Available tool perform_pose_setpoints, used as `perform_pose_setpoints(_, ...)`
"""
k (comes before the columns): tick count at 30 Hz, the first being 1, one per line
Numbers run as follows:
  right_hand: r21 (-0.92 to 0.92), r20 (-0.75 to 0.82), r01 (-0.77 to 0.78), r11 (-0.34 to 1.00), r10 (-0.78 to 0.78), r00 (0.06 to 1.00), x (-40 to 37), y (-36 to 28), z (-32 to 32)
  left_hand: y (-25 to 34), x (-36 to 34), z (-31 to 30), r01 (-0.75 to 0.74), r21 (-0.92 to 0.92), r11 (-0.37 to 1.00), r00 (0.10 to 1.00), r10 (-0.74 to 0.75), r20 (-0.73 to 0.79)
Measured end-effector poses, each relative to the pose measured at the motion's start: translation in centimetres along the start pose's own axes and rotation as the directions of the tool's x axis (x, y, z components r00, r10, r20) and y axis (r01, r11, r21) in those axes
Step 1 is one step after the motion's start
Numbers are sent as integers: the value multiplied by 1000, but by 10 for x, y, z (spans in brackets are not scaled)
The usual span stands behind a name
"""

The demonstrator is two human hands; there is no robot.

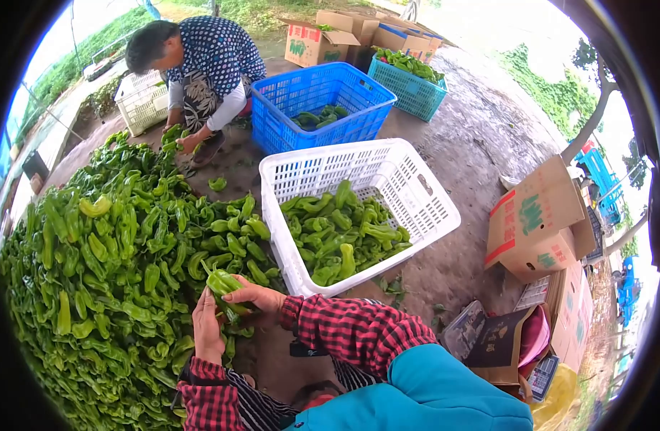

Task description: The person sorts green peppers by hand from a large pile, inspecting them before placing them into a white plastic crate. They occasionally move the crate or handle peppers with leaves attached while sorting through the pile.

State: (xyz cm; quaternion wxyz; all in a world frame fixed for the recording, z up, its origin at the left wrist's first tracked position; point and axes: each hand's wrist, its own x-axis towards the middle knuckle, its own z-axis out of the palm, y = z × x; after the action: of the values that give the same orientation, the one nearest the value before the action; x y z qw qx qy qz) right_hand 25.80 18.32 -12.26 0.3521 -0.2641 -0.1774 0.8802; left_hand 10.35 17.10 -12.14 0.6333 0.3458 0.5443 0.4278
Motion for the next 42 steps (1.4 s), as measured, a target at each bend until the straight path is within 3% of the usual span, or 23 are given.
perform_pose_setpoints(3,56,-27,-47,997,49,998,-5,-4,7,2,0,-1,-3,-15,1000,999,3,37)
perform_pose_setpoints(6,23,-63,-37,999,39,997,4,1,-4,-3,4,-3,-40,-146,989,997,48,55)
perform_pose_setpoints(11,-76,-194,-35,997,19,981,11,16,-9,11,-5,13,-63,-76,995,997,66,40)
perform_pose_setpoints(28,-155,-117,-22,988,4,993,18,20,-15,5,3,4,-49,-88,995,999,48,-16)
perform_pose_setpoints(31,-112,-112,-66,991,53,992,6,15,-3,1,6,3,-58,-114,992,998,56,-18)
perform_pose_setpoints(33,92,-119,-81,992,92,989,-2,8,7,3,6,3,-90,-147,985,996,86,-31)
perform_pose_setpoints(35,142,-132,-86,986,105,986,-9,-3,8,11,3,8,-209,-159,965,963,174,-208)
perform_pose_setpoints(36,218,-158,-82,973,118,980,-16,-8,6,12,2,4,-163,-33,986,957,150,-247)
perform_pose_setpoints(37,204,-145,-11,979,41,989,-20,-23,2,11,2,2,-148,-62,987,962,130,-240)
perform_pose_setpoints(38,326,-193,84,942,-20,981,-15,-34,-12,12,1,3,-132,-72,989,974,115,-194)
perform_pose_setpoints(39,221,-153,346,912,-318,936,-12,-107,-18,12,-3,3,-113,-95,989,982,97,-162)
perform_pose_setpoints(40,34,-30,614,788,-614,789,-10,-150,-23,10,-3,2,-124,-107,986,985,110,-129)
perform_pose_setpoints(41,66,-210,672,738,-648,732,-17,-179,-19,9,-5,4,-129,-116,985,984,113,-140)
perform_pose_setpoints(42,18,-265,630,777,-604,752,-21,-190,-25,10,-6,7,-124,-113,986,987,111,-115)
